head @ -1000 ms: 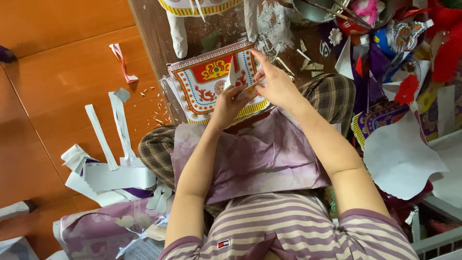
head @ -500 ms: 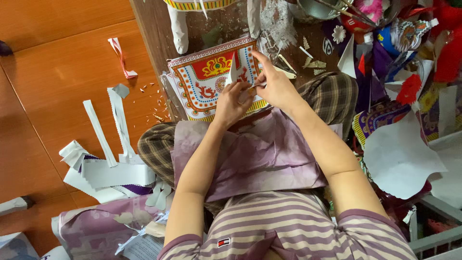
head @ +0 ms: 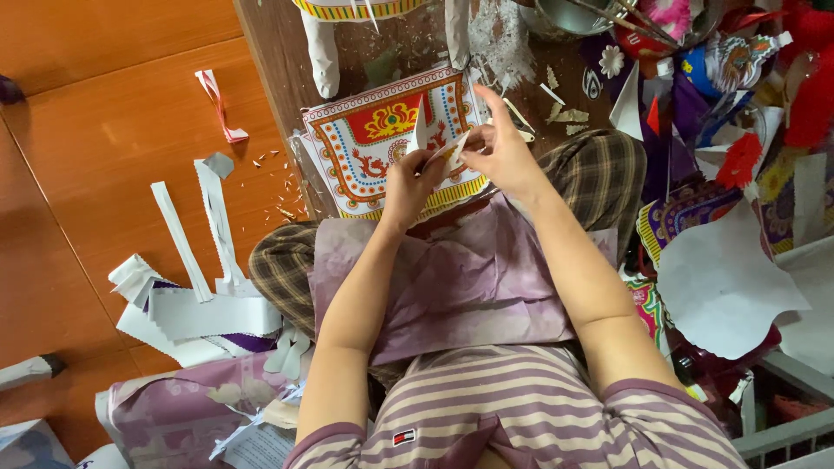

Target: Decorating traditional paper horse figures by gluing on small pieces of colored paper

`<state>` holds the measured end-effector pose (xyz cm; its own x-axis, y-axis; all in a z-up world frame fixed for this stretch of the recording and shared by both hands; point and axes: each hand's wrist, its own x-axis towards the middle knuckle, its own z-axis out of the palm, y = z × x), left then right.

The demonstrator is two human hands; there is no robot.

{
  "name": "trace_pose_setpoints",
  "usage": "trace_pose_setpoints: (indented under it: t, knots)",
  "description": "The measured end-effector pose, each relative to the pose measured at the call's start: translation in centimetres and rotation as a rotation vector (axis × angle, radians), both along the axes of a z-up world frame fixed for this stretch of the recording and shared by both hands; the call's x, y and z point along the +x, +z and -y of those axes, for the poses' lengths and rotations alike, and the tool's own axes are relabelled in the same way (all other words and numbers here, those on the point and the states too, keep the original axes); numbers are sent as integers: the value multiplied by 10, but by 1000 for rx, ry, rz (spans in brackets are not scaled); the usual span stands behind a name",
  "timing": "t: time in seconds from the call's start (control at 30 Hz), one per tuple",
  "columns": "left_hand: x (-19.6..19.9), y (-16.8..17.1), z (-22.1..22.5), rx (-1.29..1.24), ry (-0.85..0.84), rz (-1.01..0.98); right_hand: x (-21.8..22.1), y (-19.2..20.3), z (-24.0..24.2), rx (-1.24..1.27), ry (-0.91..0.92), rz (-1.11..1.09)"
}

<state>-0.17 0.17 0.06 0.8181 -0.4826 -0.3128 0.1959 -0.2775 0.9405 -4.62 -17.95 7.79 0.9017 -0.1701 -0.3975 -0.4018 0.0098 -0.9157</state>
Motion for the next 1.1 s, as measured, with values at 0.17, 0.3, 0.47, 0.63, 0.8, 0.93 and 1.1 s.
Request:
trace_pose_setpoints:
  t: [0.17,0.3,0.47,0.63,0.8,0.93,1.1]
  knots:
    - [-5,-8,0,-87,-13,94,-6,-37,-22,-69,-68,160]
    - [-3,-14,-2,-67,-29,138,-4,-32,-12,18,-76,234]
    - [-4,-13,-4,-36,-111,135,-14,-57,-4,-40,-80,107]
    - [-8,-57,-12,155,-220,193,-11,-60,10,-234,32,-75]
    - [-6,-68,-11,277,-290,396,12,-65,66,-573,99,-53]
    - [1,-74,-3,439,-123,571,51,-39,109,-365,-158,-71]
    - [4,-108,0,602,-229,643,94,-83,153,-31,-256,-162]
